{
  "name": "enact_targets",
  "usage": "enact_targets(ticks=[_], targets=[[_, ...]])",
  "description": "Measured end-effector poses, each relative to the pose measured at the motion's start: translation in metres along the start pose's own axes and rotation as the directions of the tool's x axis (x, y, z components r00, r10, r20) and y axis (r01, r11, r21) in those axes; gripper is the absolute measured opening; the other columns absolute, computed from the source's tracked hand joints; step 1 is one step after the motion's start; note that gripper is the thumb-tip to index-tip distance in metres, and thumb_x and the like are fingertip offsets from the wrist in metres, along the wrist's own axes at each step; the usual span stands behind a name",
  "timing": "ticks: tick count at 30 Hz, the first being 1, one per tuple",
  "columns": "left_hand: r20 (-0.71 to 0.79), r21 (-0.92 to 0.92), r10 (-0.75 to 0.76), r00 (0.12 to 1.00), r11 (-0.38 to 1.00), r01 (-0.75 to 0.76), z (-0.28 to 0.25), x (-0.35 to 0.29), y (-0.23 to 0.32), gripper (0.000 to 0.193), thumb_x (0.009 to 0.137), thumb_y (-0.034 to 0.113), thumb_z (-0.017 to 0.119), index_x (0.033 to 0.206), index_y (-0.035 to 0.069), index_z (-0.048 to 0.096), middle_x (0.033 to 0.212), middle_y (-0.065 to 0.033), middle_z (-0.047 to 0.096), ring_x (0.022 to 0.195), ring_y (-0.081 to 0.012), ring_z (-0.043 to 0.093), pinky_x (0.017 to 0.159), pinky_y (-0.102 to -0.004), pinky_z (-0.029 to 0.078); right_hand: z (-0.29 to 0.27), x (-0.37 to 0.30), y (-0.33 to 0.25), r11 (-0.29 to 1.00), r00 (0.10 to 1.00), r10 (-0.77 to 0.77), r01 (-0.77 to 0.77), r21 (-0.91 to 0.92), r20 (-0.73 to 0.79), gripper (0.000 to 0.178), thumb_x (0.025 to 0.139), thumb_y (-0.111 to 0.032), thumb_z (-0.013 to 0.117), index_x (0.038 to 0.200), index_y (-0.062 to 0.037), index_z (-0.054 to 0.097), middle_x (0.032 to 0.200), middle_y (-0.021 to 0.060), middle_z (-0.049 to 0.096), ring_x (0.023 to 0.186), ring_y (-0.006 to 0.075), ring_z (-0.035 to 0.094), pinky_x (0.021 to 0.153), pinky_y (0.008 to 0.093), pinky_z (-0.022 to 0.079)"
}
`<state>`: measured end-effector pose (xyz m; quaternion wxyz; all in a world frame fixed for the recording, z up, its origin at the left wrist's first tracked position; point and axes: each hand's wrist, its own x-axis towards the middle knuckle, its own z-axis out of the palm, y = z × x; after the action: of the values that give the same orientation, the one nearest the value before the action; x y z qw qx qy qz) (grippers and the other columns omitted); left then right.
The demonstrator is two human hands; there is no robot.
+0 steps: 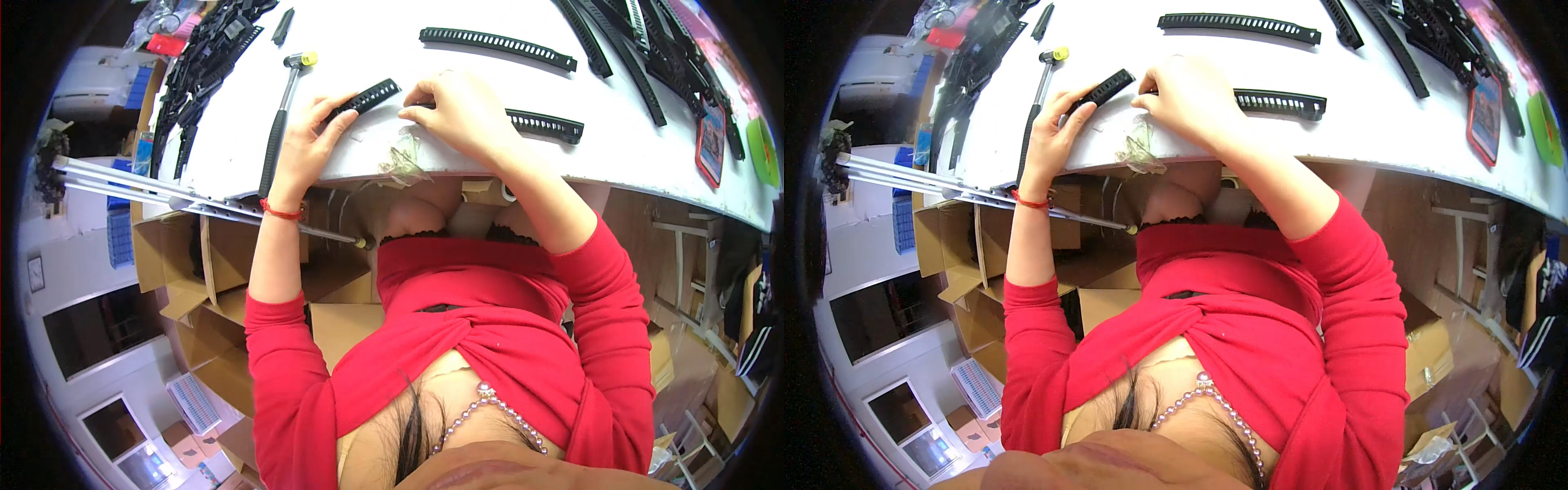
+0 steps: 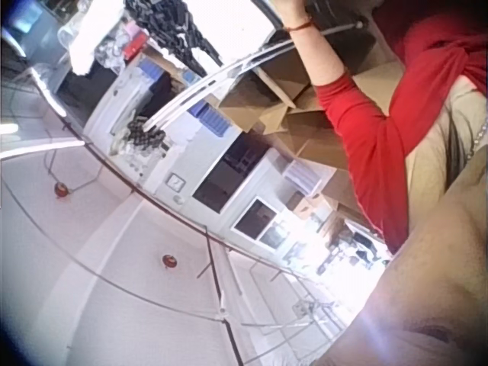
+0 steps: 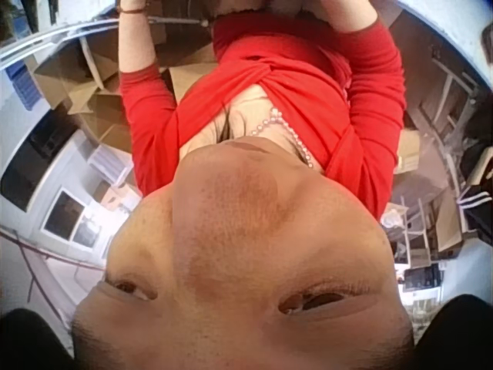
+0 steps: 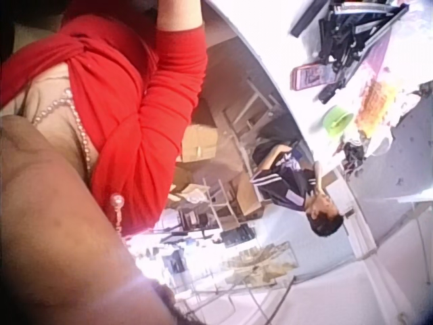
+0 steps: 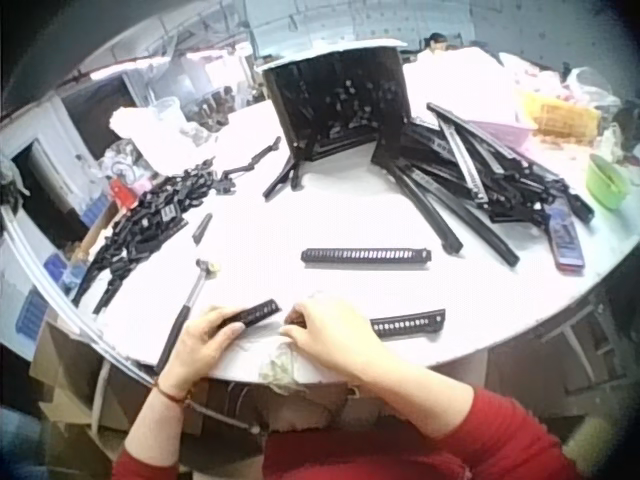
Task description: Manually assemble black plastic toy or machine parts using a small hammer to snap components together.
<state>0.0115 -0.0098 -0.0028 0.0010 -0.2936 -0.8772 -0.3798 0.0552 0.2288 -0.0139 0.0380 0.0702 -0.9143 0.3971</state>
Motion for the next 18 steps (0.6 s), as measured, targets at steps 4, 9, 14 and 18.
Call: enact_targets(ticks=[4,9,14,18], targets=[[0.049,0.097,-0.106,0.993,0.99,0.101,-0.007,0.001,-0.02,0.031,0.1,0.02,0.057,0.128,0.008,0.064,0.1,-0.0045,0.06,0.091,-0.011,0.057,0.084,-0.0228,0.045,0.014,-0.007,0.008,0.984,0.978,-0.132,0.109,-0.141,-0.161,0.031,0.084,-0.033,0.072,0.103,-0.0076,0.07,0.094,0.012,0.069,0.091,0.0286,0.066,0.079,0.0387,0.053],[-0.173,-0.365,-0.218,0.96,0.92,0.143,0.0,-0.007,-0.013,0.025,0.098,0.015,0.061,0.118,0.002,0.067,0.099,-0.0035,0.064,0.093,-0.0113,0.058,0.085,-0.0244,0.046,0.019,-0.015,0.008,0.958,0.933,-0.226,0.161,-0.237,-0.28,0.029,0.086,-0.035,0.069,0.103,-0.0105,0.069,0.101,0.0097,0.065,0.088,0.0288,0.067,0.076,0.0383,0.054],[-0.36,0.052,0.042,0.932,0.998,-0.025,0.019,-0.034,0.004,0.031,0.079,0.012,0.081,0.107,0.006,0.07,0.093,-0.0043,0.063,0.086,-0.0135,0.058,0.079,-0.0261,0.047,0.019,-0.015,0.007,0.948,0.929,-0.225,0.139,-0.285,-0.293,0.025,0.088,-0.034,0.067,0.099,-0.0114,0.07,0.097,0.008,0.064,0.084,0.0262,0.067,0.071,0.0359,0.055],[-0.365,-0.053,-0.133,0.921,0.991,0.122,0.02,-0.036,0.002,0.016,0.089,0.015,0.072,0.1,0.003,0.073,0.089,-0.0048,0.062,0.077,-0.0131,0.056,0.07,-0.0259,0.046,0.022,-0.015,0.006,0.94,0.917,-0.255,0.161,-0.3,-0.307,0.024,0.088,-0.033,0.067,0.098,-0.0112,0.07,0.097,0.0079,0.064,0.085,0.0255,0.067,0.071,0.0354,0.055]])
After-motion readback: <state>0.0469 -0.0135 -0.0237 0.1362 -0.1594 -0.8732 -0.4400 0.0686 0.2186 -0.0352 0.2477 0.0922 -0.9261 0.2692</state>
